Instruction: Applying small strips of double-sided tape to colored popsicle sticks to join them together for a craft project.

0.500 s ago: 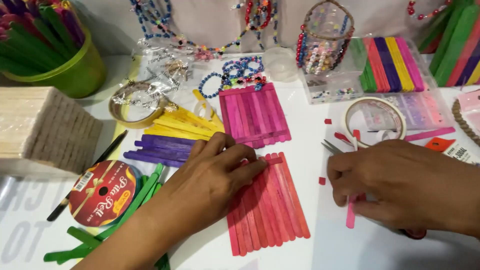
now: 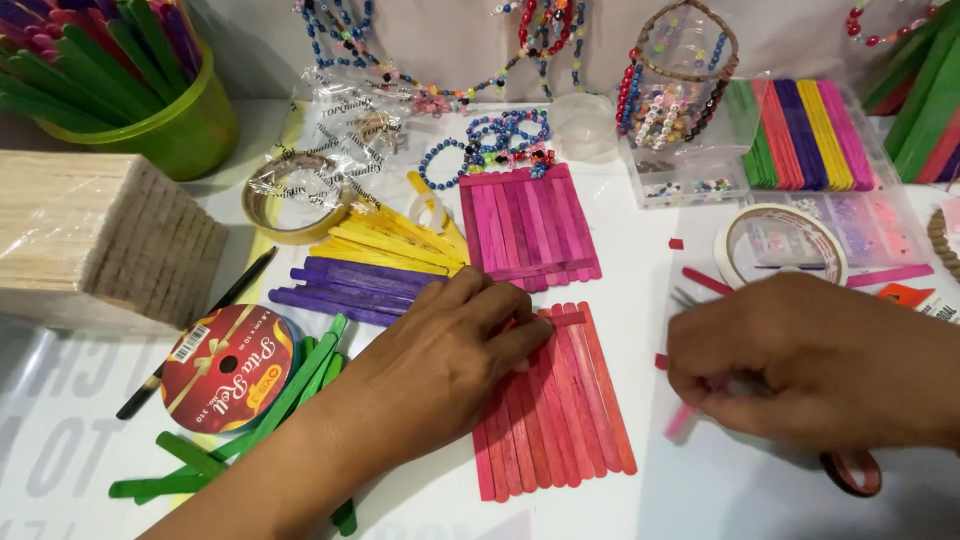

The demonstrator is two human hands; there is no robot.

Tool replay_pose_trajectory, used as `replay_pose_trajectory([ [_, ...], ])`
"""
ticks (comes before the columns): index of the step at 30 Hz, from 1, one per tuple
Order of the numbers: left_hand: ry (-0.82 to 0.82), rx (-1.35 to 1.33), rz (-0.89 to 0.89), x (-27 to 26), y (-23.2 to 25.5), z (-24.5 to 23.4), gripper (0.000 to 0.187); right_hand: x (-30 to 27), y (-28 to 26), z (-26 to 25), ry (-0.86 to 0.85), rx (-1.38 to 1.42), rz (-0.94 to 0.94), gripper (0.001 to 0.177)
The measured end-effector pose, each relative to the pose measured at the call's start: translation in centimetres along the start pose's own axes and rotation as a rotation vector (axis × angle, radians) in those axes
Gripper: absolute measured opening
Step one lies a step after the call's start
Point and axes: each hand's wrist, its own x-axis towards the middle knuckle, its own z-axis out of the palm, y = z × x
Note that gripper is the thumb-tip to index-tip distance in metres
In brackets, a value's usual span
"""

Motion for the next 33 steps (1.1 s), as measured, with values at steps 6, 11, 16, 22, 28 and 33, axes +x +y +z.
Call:
replay_pose_trajectory([
  [6, 0.028, 0.047, 0.029, 0.0, -0.1, 0.5, 0.019, 1.6, -2.4, -0.8, 0.623, 0.193, -0.155, 0.012],
  [11, 0.072, -0.004, 0.069, 0.1, 0.0, 0.5, 0.016, 2.5, -4.3, -0.1, 0.753, 0.41, 0.062, 0.014],
  [16, 0.074, -0.019, 0.066, 0.1, 0.0, 0.5, 0.013, 3.4, -4.3, 0.3, 0.532, 0.625, 0.296, 0.012],
  [22, 0.053, -0.039, 0.059, 0.1, 0.1, 0.3, 0.015, 4.1, -4.7, 1.1, 0.296, 0.272, 0.517, 0.026],
  [28, 0.079, -0.023, 0.071, 0.1, 0.1, 0.5, 0.014, 4.4, -4.7, 2.2, 0.341, 0.031, 0.399, 0.033],
  [33, 0.077, -0.029, 0.063, 0.0, 0.1, 0.5, 0.018, 5.0, -7.8, 0.0, 0.181, 0.175, 0.716, 0.034],
])
